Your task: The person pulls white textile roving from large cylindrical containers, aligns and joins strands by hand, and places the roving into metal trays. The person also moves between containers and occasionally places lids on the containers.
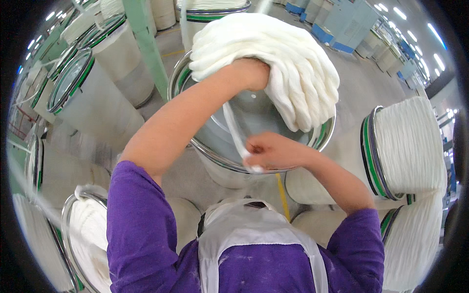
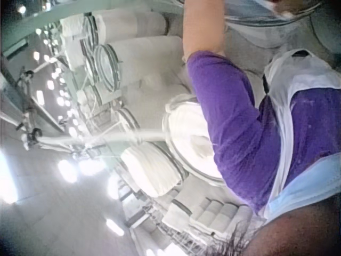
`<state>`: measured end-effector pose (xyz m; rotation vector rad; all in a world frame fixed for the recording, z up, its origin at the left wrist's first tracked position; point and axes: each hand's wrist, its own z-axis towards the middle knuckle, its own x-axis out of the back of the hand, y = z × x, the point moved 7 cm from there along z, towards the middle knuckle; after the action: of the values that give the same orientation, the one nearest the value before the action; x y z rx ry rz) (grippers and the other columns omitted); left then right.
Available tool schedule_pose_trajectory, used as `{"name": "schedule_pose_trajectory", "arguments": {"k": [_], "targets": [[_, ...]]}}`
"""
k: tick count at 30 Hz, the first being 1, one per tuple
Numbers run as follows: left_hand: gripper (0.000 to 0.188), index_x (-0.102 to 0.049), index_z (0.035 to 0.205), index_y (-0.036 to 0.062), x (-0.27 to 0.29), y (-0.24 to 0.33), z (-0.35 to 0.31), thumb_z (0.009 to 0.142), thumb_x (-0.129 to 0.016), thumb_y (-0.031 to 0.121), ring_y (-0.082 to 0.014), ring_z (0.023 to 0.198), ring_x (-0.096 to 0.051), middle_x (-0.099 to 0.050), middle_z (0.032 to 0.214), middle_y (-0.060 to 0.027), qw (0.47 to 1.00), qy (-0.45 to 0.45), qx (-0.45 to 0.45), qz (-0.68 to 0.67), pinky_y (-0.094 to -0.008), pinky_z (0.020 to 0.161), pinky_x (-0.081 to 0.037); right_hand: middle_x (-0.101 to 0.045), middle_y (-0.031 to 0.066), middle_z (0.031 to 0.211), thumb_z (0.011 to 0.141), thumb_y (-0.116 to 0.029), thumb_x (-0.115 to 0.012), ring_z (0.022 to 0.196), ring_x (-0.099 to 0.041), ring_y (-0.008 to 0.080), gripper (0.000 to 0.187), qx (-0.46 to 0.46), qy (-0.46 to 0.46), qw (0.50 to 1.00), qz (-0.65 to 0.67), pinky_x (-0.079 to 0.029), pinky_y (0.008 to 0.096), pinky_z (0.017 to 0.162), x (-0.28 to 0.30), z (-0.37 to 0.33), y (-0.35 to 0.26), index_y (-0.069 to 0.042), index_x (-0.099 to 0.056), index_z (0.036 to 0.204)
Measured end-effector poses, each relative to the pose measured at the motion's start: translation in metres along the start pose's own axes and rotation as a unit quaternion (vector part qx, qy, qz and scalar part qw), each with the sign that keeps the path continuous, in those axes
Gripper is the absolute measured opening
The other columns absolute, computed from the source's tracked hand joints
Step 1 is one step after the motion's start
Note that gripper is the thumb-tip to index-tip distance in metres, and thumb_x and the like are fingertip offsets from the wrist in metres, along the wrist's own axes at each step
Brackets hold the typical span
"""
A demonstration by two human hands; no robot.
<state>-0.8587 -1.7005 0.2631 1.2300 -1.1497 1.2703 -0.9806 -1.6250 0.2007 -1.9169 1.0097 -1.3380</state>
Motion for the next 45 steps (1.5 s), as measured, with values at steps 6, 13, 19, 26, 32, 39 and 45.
{"name": "schedule_pose_trajectory", "arguments": {"k": [6, 13, 19, 26, 32, 39, 45], "targets": [[0.033, -0.071, 0.091, 0.0054, -0.036, -0.004, -0.037, 0.086, -0.050, 0.029, -0.0344, 0.090, -0.065, -0.069, 0.095, -0.0175, 0.991, -0.134, -0.004, -0.008, -0.0441, 0.082, -0.050, -0.065, 0.0112, 0.069, 0.071, -0.008, -0.076, 0.058, -0.064, 0.0196, 0.020, 0.330, 0.105, 0.877, 0.333, -0.048, 0.0301, 0.051, 0.032, -0.221, -0.002, 0.003, -0.062, 0.080], [0.046, -0.067, 0.088, -0.0003, -0.076, 0.029, -0.143, 0.083, -0.063, 0.045, -0.0270, 0.069, -0.062, -0.065, 0.074, -0.0129, 0.903, -0.209, 0.003, -0.376, -0.0359, 0.066, -0.047, -0.065, 0.0097, 0.084, 0.090, -0.033, -0.062, 0.076, -0.060, 0.0178, 0.035, -0.429, 0.519, 0.739, -0.012, -0.048, 0.0305, 0.070, -0.014, -0.430, 0.190, 0.000, -0.062, 0.102], [0.055, -0.062, 0.074, 0.0034, -0.077, 0.052, -0.170, 0.074, -0.066, 0.058, -0.0225, 0.059, -0.055, -0.058, 0.063, -0.0090, 0.966, 0.008, -0.019, -0.257, -0.0362, 0.059, -0.042, -0.062, 0.0160, 0.110, 0.087, -0.037, -0.064, 0.103, -0.059, 0.0313, 0.045, -0.465, 0.606, 0.624, -0.165, -0.047, 0.0391, 0.087, 0.030, -0.510, 0.253, 0.000, -0.059, 0.112], [0.030, -0.066, 0.081, 0.0100, -0.080, 0.077, -0.168, 0.073, -0.072, 0.038, -0.0367, 0.068, -0.058, -0.062, 0.071, -0.0148, 0.997, -0.044, 0.002, -0.069, -0.0478, 0.060, -0.042, -0.056, 0.0117, 0.098, 0.084, -0.040, -0.065, 0.099, -0.053, 0.0300, 0.036, -0.487, 0.465, 0.623, -0.398, -0.046, 0.0413, 0.084, 0.070, -0.561, 0.300, -0.006, -0.061, 0.097], [0.049, -0.060, 0.073, 0.0097, -0.100, 0.101, -0.151, 0.071, -0.067, 0.058, -0.0272, 0.064, -0.056, -0.058, 0.067, -0.0074, 0.995, 0.084, -0.013, -0.051, -0.0402, 0.063, -0.039, -0.061, 0.0161, 0.085, 0.085, -0.040, -0.065, 0.085, -0.057, 0.0356, 0.037, -0.461, 0.444, 0.692, -0.333, -0.046, 0.0441, 0.076, 0.075, -0.574, 0.331, -0.003, -0.059, 0.087], [0.041, -0.058, 0.067, 0.0136, -0.117, 0.122, -0.119, 0.072, -0.069, 0.053, -0.0243, 0.060, -0.055, -0.055, 0.063, -0.0020, 0.983, 0.175, 0.014, -0.056, -0.0380, 0.055, -0.040, -0.061, 0.0188, 0.079, 0.086, -0.047, -0.061, 0.077, -0.060, 0.0350, 0.046, -0.518, 0.440, 0.638, -0.362, -0.045, 0.0455, 0.067, 0.054, -0.502, 0.318, -0.002, -0.055, 0.081], [0.042, -0.057, 0.065, 0.0138, -0.112, 0.097, -0.072, 0.072, -0.070, 0.054, -0.0228, 0.059, -0.055, -0.053, 0.061, -0.0016, 0.975, 0.222, 0.005, -0.021, -0.0362, 0.053, -0.041, -0.064, 0.0200, 0.072, 0.089, -0.052, -0.054, 0.068, -0.063, 0.0371, 0.051, -0.521, 0.442, 0.641, -0.350, -0.048, 0.0470, 0.064, 0.080, -0.378, 0.305, -0.002, -0.060, 0.084]]}}
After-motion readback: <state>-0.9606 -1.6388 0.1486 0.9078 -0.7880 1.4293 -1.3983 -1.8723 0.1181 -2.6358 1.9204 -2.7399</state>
